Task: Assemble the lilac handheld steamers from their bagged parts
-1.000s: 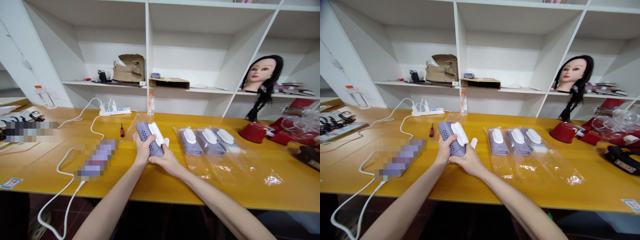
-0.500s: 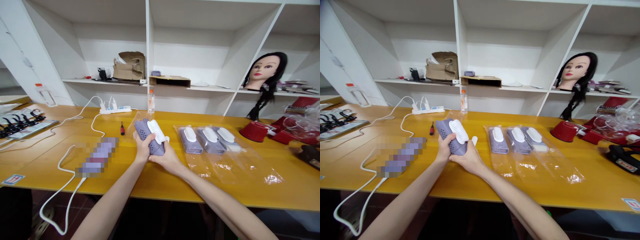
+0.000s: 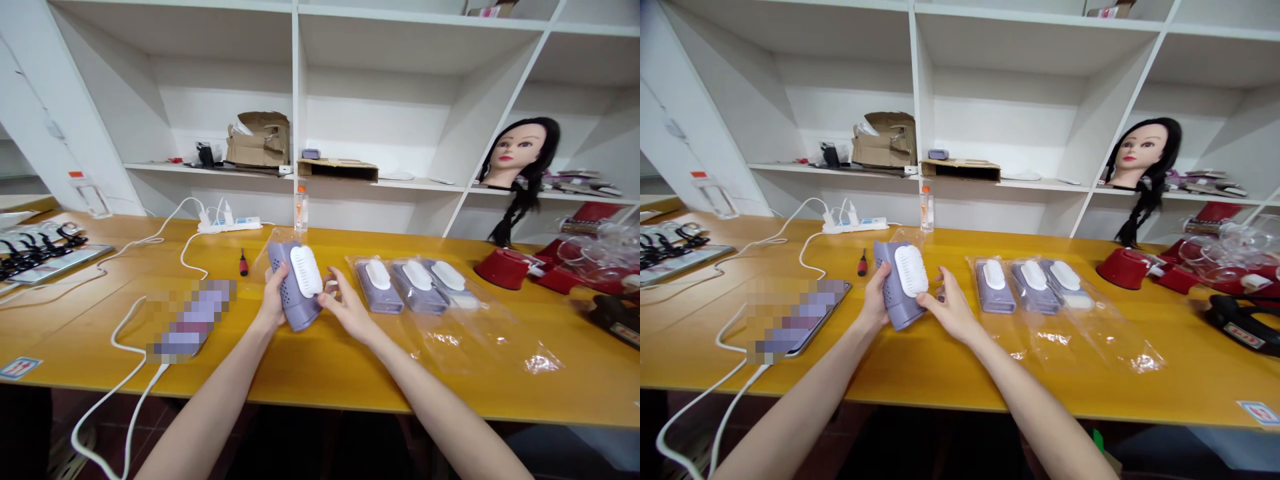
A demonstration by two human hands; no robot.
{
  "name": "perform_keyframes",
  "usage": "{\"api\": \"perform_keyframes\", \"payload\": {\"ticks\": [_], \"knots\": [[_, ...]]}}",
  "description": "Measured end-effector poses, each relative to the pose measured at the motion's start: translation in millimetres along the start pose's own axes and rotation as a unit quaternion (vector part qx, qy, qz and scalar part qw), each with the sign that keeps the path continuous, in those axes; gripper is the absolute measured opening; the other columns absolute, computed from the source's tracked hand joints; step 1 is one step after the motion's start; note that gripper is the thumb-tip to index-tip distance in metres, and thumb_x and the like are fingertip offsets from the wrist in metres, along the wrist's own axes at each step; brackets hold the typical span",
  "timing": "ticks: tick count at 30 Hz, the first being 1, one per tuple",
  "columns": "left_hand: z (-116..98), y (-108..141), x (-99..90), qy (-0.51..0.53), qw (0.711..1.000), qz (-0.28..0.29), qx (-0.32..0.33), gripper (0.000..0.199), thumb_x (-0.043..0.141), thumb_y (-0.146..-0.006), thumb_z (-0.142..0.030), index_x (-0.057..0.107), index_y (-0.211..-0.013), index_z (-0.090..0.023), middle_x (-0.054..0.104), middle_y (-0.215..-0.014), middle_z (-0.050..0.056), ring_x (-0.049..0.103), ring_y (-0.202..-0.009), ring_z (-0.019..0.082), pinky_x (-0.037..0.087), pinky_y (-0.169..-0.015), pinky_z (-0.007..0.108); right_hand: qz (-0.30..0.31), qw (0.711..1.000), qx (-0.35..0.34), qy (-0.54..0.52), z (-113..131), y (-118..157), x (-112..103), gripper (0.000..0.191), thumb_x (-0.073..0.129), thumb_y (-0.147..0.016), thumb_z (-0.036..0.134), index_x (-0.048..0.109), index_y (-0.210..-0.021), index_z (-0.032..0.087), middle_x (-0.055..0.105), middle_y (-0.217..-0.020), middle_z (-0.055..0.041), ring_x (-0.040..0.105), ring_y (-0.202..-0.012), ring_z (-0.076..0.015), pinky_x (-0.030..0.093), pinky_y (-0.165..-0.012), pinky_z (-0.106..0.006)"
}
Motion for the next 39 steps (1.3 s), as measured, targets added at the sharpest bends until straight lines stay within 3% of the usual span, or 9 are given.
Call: {"api": "perform_keyframes", "payload": {"ticks": [2,6,10,14,17,24,29,35,39], "knots": [[4,4,5.9,0.009,0.999,0.025,-0.038,0.047,0.065,-0.066,-0.047,0.061,-0.099,-0.013,0.070,-0.085,0.008,0.066,-0.087,0.025,0.050,-0.083,0.037,-0.057,0.994,-0.036,0.090,8,0,-8,0.064,0.056,-0.076,0.046,0.035,-0.127,0.014,0.052,-0.109,-0.0128,0.053,-0.092,-0.0232,0.043,-0.081,-0.040],[14,16,20.0,0.018,0.991,0.112,-0.075,0.047,0.062,-0.071,-0.045,0.060,-0.109,-0.018,0.068,-0.106,0.008,0.061,-0.103,0.026,0.047,-0.091,0.038,-0.075,0.983,-0.043,0.163,20,3,-6,0.059,0.049,-0.081,0.045,0.032,-0.129,0.015,0.060,-0.086,-0.0074,0.057,-0.074,-0.0229,0.044,-0.070,-0.037],[17,21,25.1,0.030,0.988,0.142,-0.056,0.050,0.063,-0.073,-0.039,0.053,-0.120,-0.026,0.062,-0.119,0.002,0.056,-0.112,0.022,0.042,-0.097,0.036,-0.093,0.978,-0.022,0.186,24,8,-5,0.057,0.046,-0.083,0.046,0.031,-0.131,0.018,0.063,-0.090,-0.0088,0.060,-0.074,-0.0249,0.044,-0.068,-0.037],[14,17,20.4,0.036,0.994,0.090,-0.052,0.045,0.062,-0.071,-0.045,0.060,-0.107,-0.018,0.065,-0.113,0.008,0.055,-0.112,0.027,0.044,-0.096,0.039,-0.074,0.986,-0.005,0.148,20,14,1,0.063,0.048,-0.081,0.048,0.028,-0.132,0.017,0.063,-0.093,-0.0099,0.061,-0.078,-0.0249,0.045,-0.069,-0.038],[10,15,15.6,0.046,0.998,0.037,-0.031,0.052,0.058,-0.071,-0.054,0.061,-0.106,-0.015,0.067,-0.107,0.011,0.054,-0.113,0.030,0.045,-0.095,0.040,-0.046,0.995,0.040,0.081,12,13,10,0.073,0.064,-0.068,0.051,0.037,-0.125,0.016,0.061,-0.105,-0.0116,0.059,-0.090,-0.0252,0.046,-0.076,-0.037],[1,26,19.5,0.024,0.984,0.098,0.145,0.059,0.062,-0.074,-0.043,0.043,-0.129,-0.032,0.051,-0.133,0.001,0.044,-0.124,0.023,0.038,-0.101,0.031,0.058,0.996,0.061,-0.016,12,8,28,0.069,0.078,-0.052,0.039,0.054,-0.114,0.021,0.063,-0.098,-0.0040,0.059,-0.083,-0.0191,0.050,-0.068,-0.030],[0,25,19.3,-0.048,0.983,0.094,0.149,0.063,0.069,-0.070,-0.035,0.046,-0.128,-0.028,0.054,-0.129,0.002,0.046,-0.122,0.023,0.036,-0.102,0.030,0.059,0.995,0.075,0.001,9,13,27,0.057,0.077,-0.054,0.034,0.059,-0.107,0.020,0.063,-0.085,-0.0023,0.057,-0.067,-0.0153,0.048,-0.056,-0.027],[2,16,2.7,-0.033,0.992,-0.032,0.115,0.060,0.068,-0.068,-0.041,0.050,-0.123,-0.026,0.060,-0.117,0.004,0.053,-0.114,0.024,0.044,-0.093,0.033,0.055,0.995,0.082,-0.004,12,4,29,0.065,0.078,-0.051,0.038,0.058,-0.110,0.019,0.062,-0.089,-0.0030,0.058,-0.071,-0.0159,0.050,-0.059,-0.028],[2,15,-3.9,-0.044,0.991,-0.056,0.110,0.054,0.066,-0.069,-0.043,0.052,-0.118,-0.026,0.063,-0.108,0.003,0.057,-0.106,0.023,0.046,-0.089,0.033,0.074,0.991,0.103,-0.029,11,2,31,0.060,0.076,-0.055,0.040,0.059,-0.109,0.020,0.064,-0.091,-0.0043,0.060,-0.076,-0.0178,0.050,-0.063,-0.029]]}}
Point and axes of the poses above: each hand's wrist, its own y-axis away from the middle knuckle, its own x-axis out of the palm, z = x × y, the point moved 5 cm from there along -y, towards the middle knuckle
